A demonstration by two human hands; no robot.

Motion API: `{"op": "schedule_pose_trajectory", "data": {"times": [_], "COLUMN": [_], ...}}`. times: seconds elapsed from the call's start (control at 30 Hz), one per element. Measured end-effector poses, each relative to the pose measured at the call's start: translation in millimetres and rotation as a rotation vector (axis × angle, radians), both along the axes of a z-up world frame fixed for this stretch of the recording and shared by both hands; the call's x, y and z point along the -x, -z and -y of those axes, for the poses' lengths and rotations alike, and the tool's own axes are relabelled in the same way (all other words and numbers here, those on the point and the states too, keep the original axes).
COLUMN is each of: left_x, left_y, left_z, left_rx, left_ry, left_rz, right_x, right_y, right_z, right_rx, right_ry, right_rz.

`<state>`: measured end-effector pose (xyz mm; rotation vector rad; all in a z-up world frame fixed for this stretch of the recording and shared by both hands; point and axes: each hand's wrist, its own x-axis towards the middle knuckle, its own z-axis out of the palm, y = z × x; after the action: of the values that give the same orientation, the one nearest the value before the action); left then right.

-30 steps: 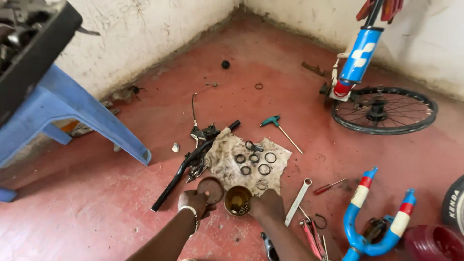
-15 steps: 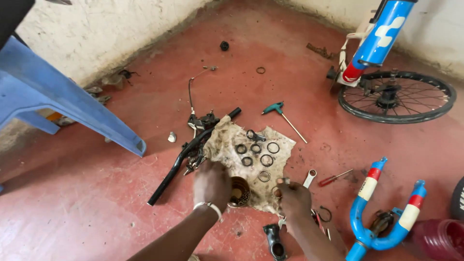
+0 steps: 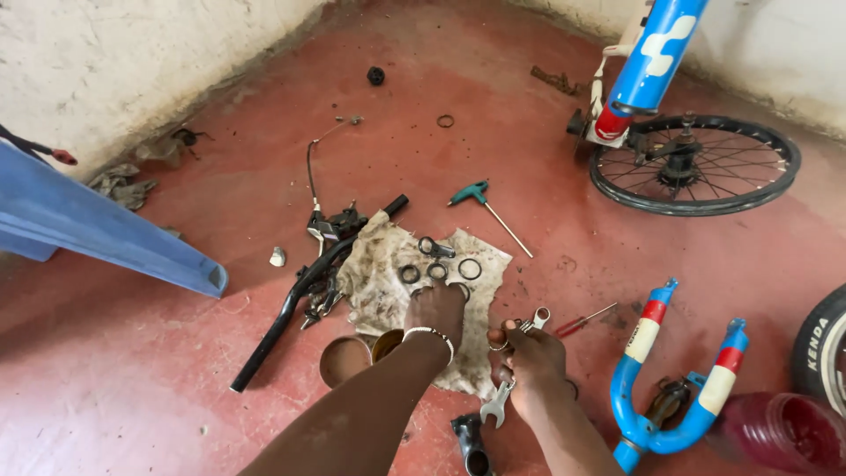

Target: The person wipes a blue bicycle frame with a cloth, then places it upright. They then pick up and handle several small black rings and a metal chain, placing them on a dirty cloth on the floor.

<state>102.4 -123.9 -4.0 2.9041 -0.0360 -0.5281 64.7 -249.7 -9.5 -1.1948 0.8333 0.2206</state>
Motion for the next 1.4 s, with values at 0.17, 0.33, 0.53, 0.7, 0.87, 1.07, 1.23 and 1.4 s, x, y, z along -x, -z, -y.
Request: {"op": "schedule_pose_trajectory", "data": {"times": [0.17,0.33,0.53,0.7,0.87,1.07,1.23,1.4], "left_x": [0,7,13,10,10,10,5,-2], "left_y": [5,11,19,17,0,6,3,2], "left_z": [6,8,16,20,16,-1,-1,-4], "left_rx": [-0.136,-0.174,-0.116,-0.053,-0.054,0.155,0.089,0.051], "left_ry": [0.142,0.08,-0.016,-0.069,-0.04,-0.079,-0.045,-0.028], "left_rz": [-0.033,0.047,0.075,0.057,-0.069,-0.014,-0.035,-0.141], "right_x": [0,4,16,18,15,14,13,11], "right_y": [3,8,3,-7,10,7,9,1], "right_z": [7,14,11,12,24,28,26,24], "right_rx": [-0.053,-0.028,-0.007,0.009,0.004,0.037,0.036,0.028], "right_ry": [-0.022,-0.004,0.014,0.02,0.028,0.068,0.035,0.024], "right_rz": [0.044,0.01,-0.048,-0.054,-0.048,-0.091,-0.059,-0.082]}}
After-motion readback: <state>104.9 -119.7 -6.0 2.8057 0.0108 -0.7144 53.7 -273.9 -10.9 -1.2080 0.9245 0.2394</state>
